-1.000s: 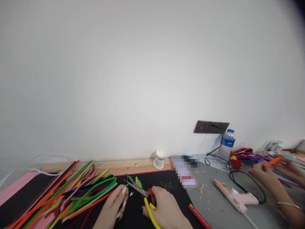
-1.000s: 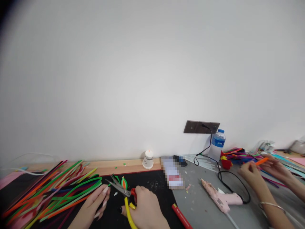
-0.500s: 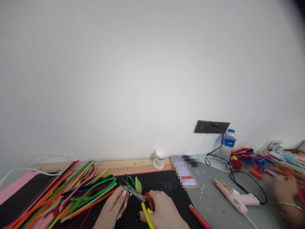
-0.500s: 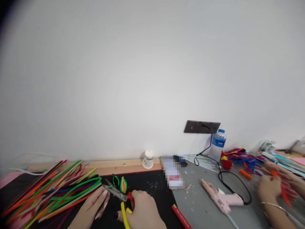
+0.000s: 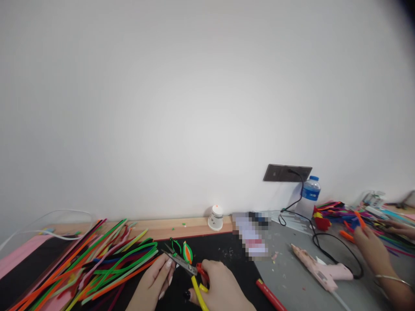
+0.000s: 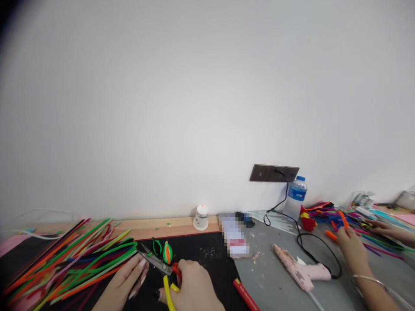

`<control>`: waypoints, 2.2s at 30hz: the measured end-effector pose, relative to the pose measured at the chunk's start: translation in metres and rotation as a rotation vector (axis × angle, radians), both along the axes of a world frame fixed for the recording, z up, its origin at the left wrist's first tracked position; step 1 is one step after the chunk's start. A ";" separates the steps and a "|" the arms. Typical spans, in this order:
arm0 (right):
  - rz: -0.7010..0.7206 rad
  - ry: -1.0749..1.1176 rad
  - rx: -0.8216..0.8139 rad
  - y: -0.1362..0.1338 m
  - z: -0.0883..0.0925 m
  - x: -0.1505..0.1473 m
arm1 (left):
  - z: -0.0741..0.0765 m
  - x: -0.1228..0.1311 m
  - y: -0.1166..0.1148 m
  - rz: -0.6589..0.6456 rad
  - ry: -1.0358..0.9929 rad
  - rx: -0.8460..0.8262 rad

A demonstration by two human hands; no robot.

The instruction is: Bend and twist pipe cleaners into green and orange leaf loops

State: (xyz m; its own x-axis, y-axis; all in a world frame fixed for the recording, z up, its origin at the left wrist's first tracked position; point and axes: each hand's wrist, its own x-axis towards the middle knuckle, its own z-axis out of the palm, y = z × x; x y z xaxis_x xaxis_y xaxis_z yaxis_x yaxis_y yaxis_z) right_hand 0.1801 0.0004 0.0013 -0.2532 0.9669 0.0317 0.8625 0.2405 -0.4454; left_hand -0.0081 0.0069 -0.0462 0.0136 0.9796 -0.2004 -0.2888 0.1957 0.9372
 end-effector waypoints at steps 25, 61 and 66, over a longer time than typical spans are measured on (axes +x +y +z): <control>0.008 0.019 0.003 0.001 -0.003 -0.001 | 0.001 0.000 0.000 -0.022 0.050 0.057; 0.139 0.005 0.008 0.006 -0.008 0.011 | 0.021 -0.010 -0.003 -0.406 -0.432 -0.026; 0.048 -0.053 0.064 0.010 -0.013 0.011 | 0.018 -0.005 -0.001 -0.394 -0.287 -0.009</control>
